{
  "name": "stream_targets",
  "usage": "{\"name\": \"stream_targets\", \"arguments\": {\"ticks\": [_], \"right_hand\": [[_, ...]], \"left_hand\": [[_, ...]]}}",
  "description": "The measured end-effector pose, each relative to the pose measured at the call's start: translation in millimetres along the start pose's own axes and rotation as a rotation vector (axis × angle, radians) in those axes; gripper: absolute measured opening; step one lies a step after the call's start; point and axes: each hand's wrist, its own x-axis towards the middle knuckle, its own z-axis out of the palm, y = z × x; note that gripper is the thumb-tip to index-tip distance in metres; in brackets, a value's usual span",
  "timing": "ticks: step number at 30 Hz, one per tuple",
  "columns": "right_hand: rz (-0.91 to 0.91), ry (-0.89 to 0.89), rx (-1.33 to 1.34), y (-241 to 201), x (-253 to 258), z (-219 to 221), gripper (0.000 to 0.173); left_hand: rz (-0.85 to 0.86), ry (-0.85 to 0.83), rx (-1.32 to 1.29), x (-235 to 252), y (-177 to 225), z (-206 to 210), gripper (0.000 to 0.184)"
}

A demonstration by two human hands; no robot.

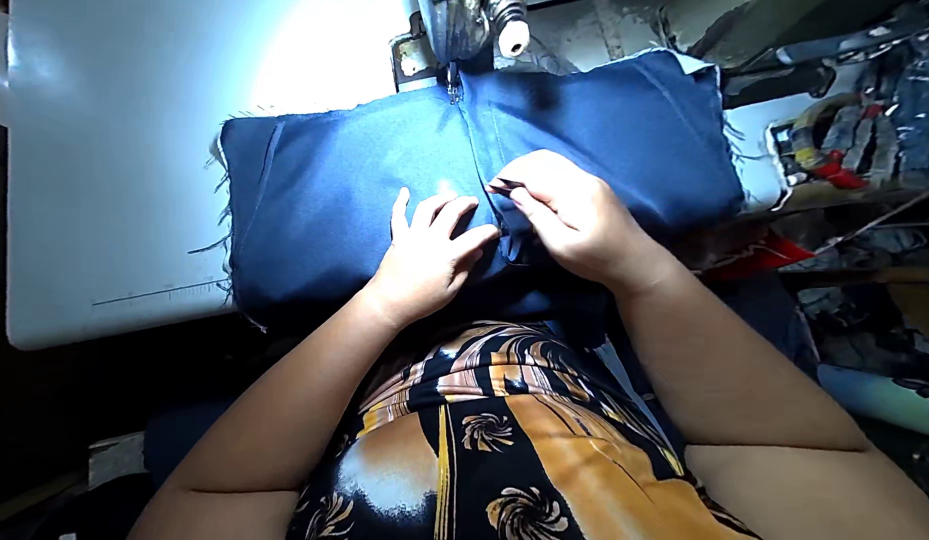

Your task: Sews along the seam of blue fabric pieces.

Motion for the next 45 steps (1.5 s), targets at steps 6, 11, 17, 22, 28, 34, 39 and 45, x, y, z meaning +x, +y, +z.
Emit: {"name": "stream_targets", "arguments": {"ticks": [6, 11, 17, 22, 28, 34, 39, 45], "right_hand": [[0.111, 0.041, 0.008, 9, 7, 11, 0.032], [-0.065, -0.149, -0.155, -17, 32, 7, 0.027], [0.334, -0.275, -0.405, 9, 97, 15, 0.041], [0.455, -0.201, -0.435, 18, 117, 14, 0.042], [0.479, -0.185, -0.513, 15, 123, 26, 0.024], [0.331, -0.216, -0.273, 18, 74, -13, 0.031], [0.725, 0.105, -0.333, 70, -19, -98, 0.049], [0.133, -0.057, -0.287, 15, 13, -55, 0.040]], "left_hand": [[0.005, 0.015, 0.003, -2, -1, 0, 0.035], [0.030, 0.032, 0.023, -2, 0, 0, 0.031], [0.017, 0.010, 0.074, -3, -2, 4, 0.036], [0.022, 0.032, 0.066, -4, -2, 6, 0.036], [0.025, 0.033, 0.068, -4, -2, 7, 0.037], [0.034, 0.048, 0.046, -3, -2, 5, 0.036], [0.046, 0.085, 0.013, -3, -2, 10, 0.036], [0.044, 0.072, 0.024, -3, -1, 9, 0.038]]}}
